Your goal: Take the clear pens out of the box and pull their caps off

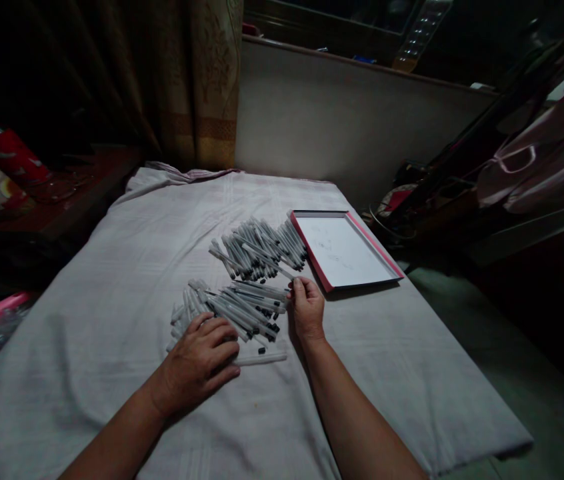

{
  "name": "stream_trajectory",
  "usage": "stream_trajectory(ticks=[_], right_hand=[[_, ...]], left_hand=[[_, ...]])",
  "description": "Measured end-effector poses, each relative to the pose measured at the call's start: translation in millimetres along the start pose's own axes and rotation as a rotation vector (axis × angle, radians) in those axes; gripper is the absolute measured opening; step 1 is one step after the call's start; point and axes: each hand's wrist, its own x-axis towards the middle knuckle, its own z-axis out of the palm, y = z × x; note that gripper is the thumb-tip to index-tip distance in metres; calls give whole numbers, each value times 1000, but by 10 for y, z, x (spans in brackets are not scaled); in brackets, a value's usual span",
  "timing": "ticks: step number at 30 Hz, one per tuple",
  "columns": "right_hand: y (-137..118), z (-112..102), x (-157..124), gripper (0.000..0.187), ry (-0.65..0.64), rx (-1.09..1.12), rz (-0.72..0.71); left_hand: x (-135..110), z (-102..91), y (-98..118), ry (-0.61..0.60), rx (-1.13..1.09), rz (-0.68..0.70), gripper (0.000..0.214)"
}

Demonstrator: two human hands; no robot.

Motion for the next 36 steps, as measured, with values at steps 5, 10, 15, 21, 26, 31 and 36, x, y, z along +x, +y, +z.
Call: stream_trajectory(ticks=[5, 10, 15, 21, 26, 31, 36], right_hand=[[-27, -45, 0, 39, 21, 44, 0], [-40, -104, -3, 42, 76, 65, 34], [-39, -103, -7, 43, 43, 62, 49], [-17, -111, 2, 43, 12, 33, 18], [-50, -121, -17, 42, -75, 43, -11], [-129, -101, -137, 37, -226, 43, -11], [-171, -67, -267, 40, -448, -44, -68]], left_hand=[[-2, 73, -15, 175, 168, 56, 14], [-42, 71, -71, 306, 253, 29, 13], [-113, -48, -212, 311, 311, -155, 21], [-106, -83, -574, 228, 232, -218, 26], [-27, -92, -627, 257, 259, -293, 31], [58, -38, -353, 387, 293, -339, 41], [13, 67, -201, 455, 291, -324, 47]])
